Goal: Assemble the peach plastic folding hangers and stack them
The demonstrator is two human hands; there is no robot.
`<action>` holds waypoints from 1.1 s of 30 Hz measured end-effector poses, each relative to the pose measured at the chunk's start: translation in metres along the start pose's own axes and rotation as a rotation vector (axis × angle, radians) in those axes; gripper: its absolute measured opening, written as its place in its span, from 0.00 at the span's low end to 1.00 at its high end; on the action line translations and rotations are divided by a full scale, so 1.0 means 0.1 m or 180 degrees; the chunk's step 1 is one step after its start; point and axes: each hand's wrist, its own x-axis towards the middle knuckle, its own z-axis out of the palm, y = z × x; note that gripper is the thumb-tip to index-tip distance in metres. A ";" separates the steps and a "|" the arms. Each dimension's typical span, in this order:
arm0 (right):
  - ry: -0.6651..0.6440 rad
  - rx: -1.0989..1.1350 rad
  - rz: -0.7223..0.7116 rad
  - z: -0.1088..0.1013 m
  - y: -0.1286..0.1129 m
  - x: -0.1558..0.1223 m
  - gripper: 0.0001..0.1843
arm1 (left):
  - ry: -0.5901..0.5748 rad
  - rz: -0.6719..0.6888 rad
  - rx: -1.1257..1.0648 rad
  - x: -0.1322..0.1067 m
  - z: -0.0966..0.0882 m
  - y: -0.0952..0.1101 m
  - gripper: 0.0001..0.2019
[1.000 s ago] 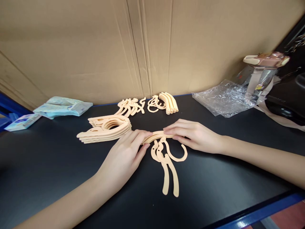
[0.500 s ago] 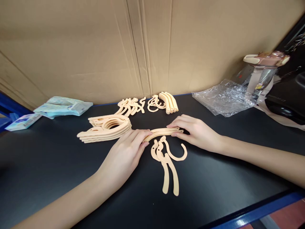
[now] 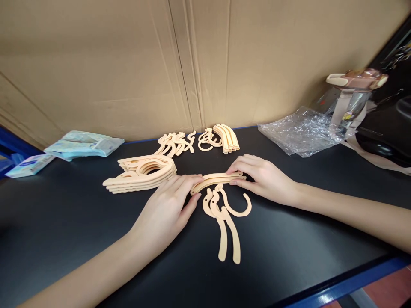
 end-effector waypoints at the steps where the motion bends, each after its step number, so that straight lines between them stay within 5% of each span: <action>1: -0.0019 -0.0018 -0.0033 0.00 0.00 0.00 0.08 | -0.0003 -0.0003 0.0008 0.00 0.00 0.00 0.12; 8: 0.0109 -0.0145 -0.0525 -0.04 -0.03 -0.01 0.09 | 0.0019 -0.0004 0.0108 0.01 -0.01 0.00 0.11; 15: 0.0110 -0.0282 -0.1561 -0.07 -0.14 -0.03 0.11 | 0.0006 0.0045 0.0105 0.02 -0.02 -0.01 0.10; 28: -0.0547 -0.1222 -0.1638 -0.28 -0.21 -0.02 0.13 | -0.0061 0.0001 0.0145 0.01 -0.04 0.03 0.13; 33: -0.0503 -0.1477 -0.1836 -0.20 -0.29 -0.04 0.14 | -0.0020 0.0161 0.0357 0.01 -0.03 0.03 0.14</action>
